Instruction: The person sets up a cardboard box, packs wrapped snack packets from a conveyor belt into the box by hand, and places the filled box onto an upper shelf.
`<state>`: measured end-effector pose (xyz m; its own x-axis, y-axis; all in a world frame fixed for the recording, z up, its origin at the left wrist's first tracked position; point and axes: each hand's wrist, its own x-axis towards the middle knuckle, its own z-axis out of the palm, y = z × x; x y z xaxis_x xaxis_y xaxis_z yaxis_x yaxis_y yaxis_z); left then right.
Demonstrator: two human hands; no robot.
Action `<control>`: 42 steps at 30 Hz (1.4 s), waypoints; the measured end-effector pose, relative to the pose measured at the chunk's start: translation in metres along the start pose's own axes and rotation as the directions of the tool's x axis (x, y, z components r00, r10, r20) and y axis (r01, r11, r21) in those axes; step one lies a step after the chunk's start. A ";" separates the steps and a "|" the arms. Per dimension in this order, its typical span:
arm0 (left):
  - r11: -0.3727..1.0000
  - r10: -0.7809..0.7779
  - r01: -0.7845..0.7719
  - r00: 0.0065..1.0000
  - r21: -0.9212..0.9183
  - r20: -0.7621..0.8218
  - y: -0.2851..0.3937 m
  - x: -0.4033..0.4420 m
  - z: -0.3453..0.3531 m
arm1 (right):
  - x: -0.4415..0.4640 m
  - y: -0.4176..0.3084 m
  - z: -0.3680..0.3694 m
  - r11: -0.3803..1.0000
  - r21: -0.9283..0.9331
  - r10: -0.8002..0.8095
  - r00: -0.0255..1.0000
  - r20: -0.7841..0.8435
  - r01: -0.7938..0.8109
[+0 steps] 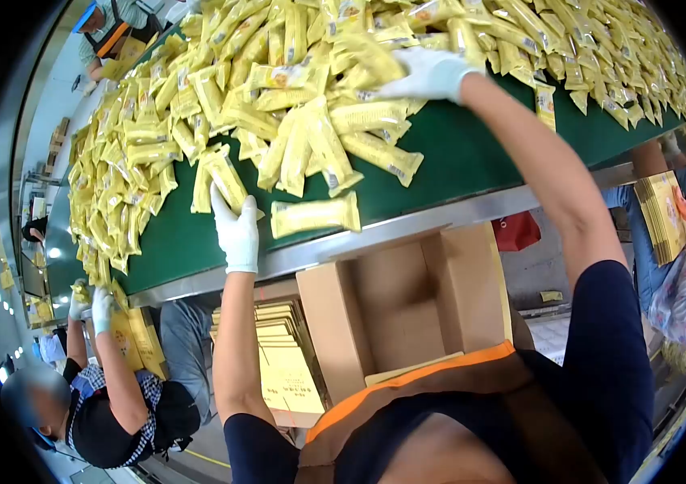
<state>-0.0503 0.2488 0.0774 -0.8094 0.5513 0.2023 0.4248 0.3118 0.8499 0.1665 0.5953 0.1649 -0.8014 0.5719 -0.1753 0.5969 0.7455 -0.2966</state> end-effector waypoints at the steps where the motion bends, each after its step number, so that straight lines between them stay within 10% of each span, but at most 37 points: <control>1: 0.998 -0.045 0.044 0.998 -0.050 -0.037 0.001 -0.008 -0.003 | -0.002 0.019 -0.005 1.000 -0.018 0.014 0.999 0.032 -0.014; 6: 0.998 0.056 -0.055 0.993 -0.009 0.103 0.049 -0.042 -0.028 | -0.088 0.017 -0.006 0.970 -0.220 -0.212 0.794 -0.570 0.102; 9: 0.660 0.539 -0.714 0.666 0.234 0.516 0.086 -0.043 -0.016 | -0.096 -0.035 0.037 0.941 -0.033 -0.327 0.881 -0.342 0.336; 11: 0.555 0.439 -0.774 0.583 0.304 0.683 0.104 -0.043 0.001 | -0.079 -0.054 0.073 0.948 -0.107 -0.318 0.919 -0.233 0.301; 15: 0.550 0.377 -0.763 0.589 0.339 0.715 0.098 -0.030 -0.005 | -0.079 -0.045 0.073 0.933 -0.226 -0.303 0.950 -0.072 0.281; 20: 0.500 0.405 -0.748 0.647 0.436 0.646 0.069 -0.026 -0.034 | -0.148 0.022 0.071 0.885 -0.087 -0.463 0.840 -0.281 0.458; 23: 0.532 0.381 -0.737 0.648 0.418 0.659 0.081 -0.031 -0.025 | -0.166 0.012 0.037 0.969 0.248 0.109 0.932 -0.345 -0.021; 27: 0.573 0.331 -0.706 0.663 0.416 0.671 0.078 -0.023 -0.001 | -0.101 0.064 0.025 0.907 0.403 0.313 0.838 -0.446 -0.125; 29: 0.597 0.379 -0.718 0.646 0.359 0.662 0.073 -0.021 -0.002 | -0.075 0.076 0.047 0.964 -0.254 -0.004 0.946 -0.324 -0.083; 33: 0.498 0.319 -0.733 0.652 0.464 0.688 0.074 -0.026 -0.018 | -0.106 0.031 0.044 0.991 0.063 0.129 0.953 -0.274 -0.116; 38: 0.544 0.353 -0.705 0.684 0.455 0.638 0.064 -0.038 -0.025 | -0.165 0.041 0.043 0.959 -0.285 -0.134 0.892 -0.432 0.006; 42: 0.661 0.299 -0.642 0.701 0.389 0.648 0.053 -0.039 -0.030 | -0.152 0.059 0.002 0.953 0.178 0.239 0.969 0.063 -0.246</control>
<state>-0.0087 0.2206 0.1295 -0.1771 0.9808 0.0811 0.9580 0.1529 0.2427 0.3234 0.5522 0.1722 -0.6366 0.7106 -0.2995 0.7590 0.5088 -0.4062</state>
